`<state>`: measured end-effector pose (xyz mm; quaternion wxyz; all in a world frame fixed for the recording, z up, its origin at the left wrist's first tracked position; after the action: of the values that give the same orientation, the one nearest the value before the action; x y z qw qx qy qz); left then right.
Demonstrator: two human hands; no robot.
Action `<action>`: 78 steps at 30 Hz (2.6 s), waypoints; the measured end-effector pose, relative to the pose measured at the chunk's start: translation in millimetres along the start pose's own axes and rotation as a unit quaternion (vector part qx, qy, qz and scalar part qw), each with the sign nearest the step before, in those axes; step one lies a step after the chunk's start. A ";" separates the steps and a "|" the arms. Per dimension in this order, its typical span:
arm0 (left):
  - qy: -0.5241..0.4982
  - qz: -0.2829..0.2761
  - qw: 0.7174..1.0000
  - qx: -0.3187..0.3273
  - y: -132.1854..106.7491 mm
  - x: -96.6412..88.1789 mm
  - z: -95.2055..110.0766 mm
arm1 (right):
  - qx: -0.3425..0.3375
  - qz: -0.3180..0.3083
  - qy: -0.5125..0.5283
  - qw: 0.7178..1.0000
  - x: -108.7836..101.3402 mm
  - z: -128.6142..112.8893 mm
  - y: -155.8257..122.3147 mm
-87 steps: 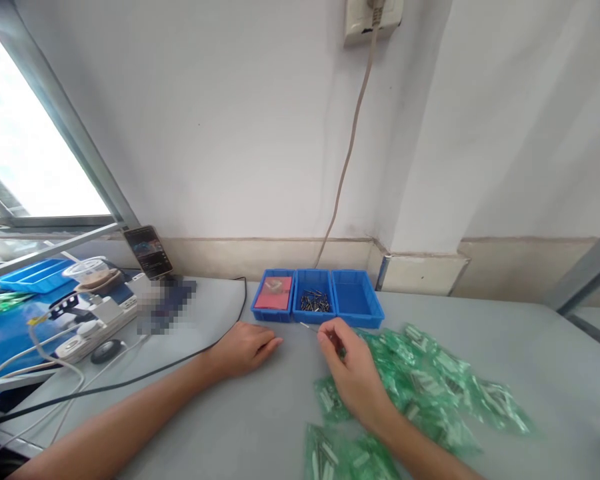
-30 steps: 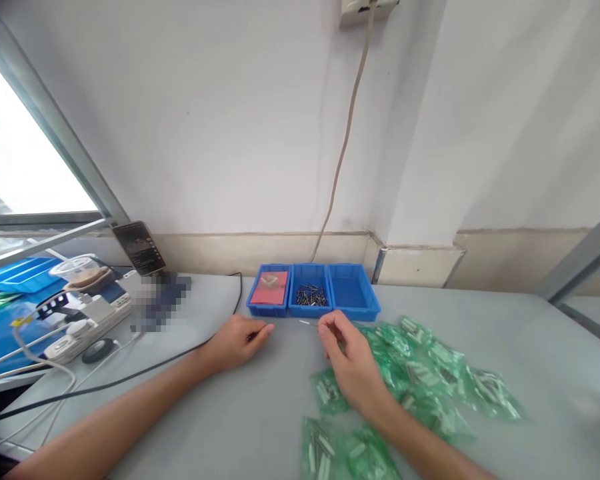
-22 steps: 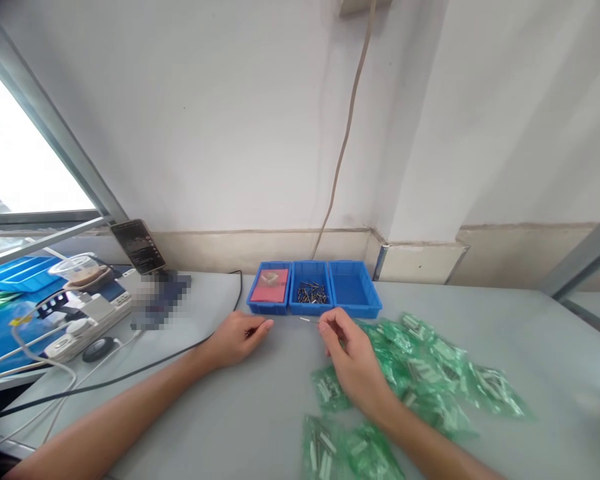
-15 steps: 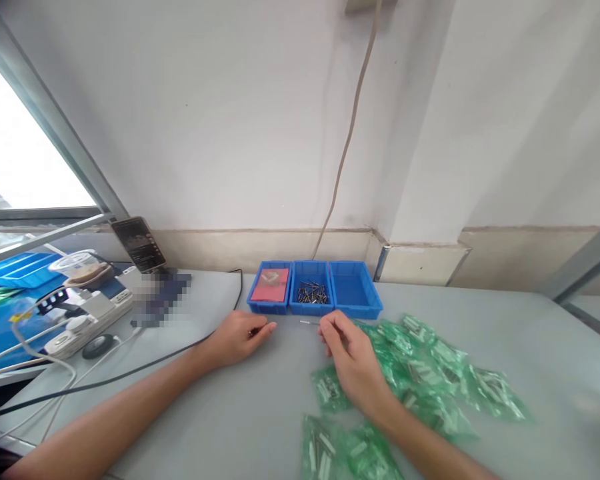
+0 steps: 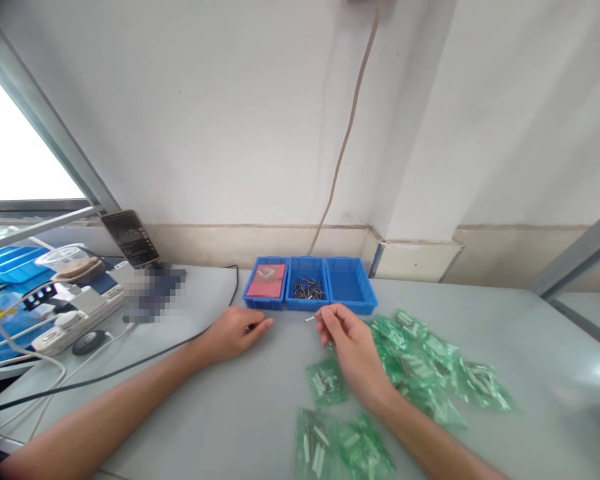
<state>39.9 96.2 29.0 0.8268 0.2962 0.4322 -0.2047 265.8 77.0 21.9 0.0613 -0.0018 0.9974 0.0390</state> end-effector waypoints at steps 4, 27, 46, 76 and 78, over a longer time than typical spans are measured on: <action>-0.001 -0.004 1.000 0.000 -0.3 0.9 -0.9 | -0.006 0.063 0.021 0.998 -14.5 1.5 2.0; 0.001 -0.006 1.000 0.007 1.0 -0.5 4.1 | -0.028 0.038 -0.036 0.998 -8.4 -6.6 -0.5; -0.011 -0.012 1.000 -0.011 0.2 2.3 2.0 | -0.045 -0.008 -0.103 0.994 7.2 -8.1 -6.3; -0.173 0.017 0.983 -0.052 2.0 11.2 5.4 | -0.291 -0.180 -0.404 0.849 60.4 -31.9 -25.6; -0.178 0.010 0.983 -0.040 1.9 11.5 8.2 | -0.298 -0.188 -0.416 0.838 62.3 -30.2 -26.1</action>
<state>52.2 91.1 23.7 0.9039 0.2256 0.2827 -0.2284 200.5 48.6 42.1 0.4729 -0.1909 0.7988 0.3190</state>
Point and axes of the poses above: each hand's wrist, its own y-axis towards the middle knuckle, its own x-axis out of the palm, z = x × y, the point moved 9 cm from there along y, towards the middle knuckle, and after that the axes turned 11 degrees about -y, right-handed, at the moved point
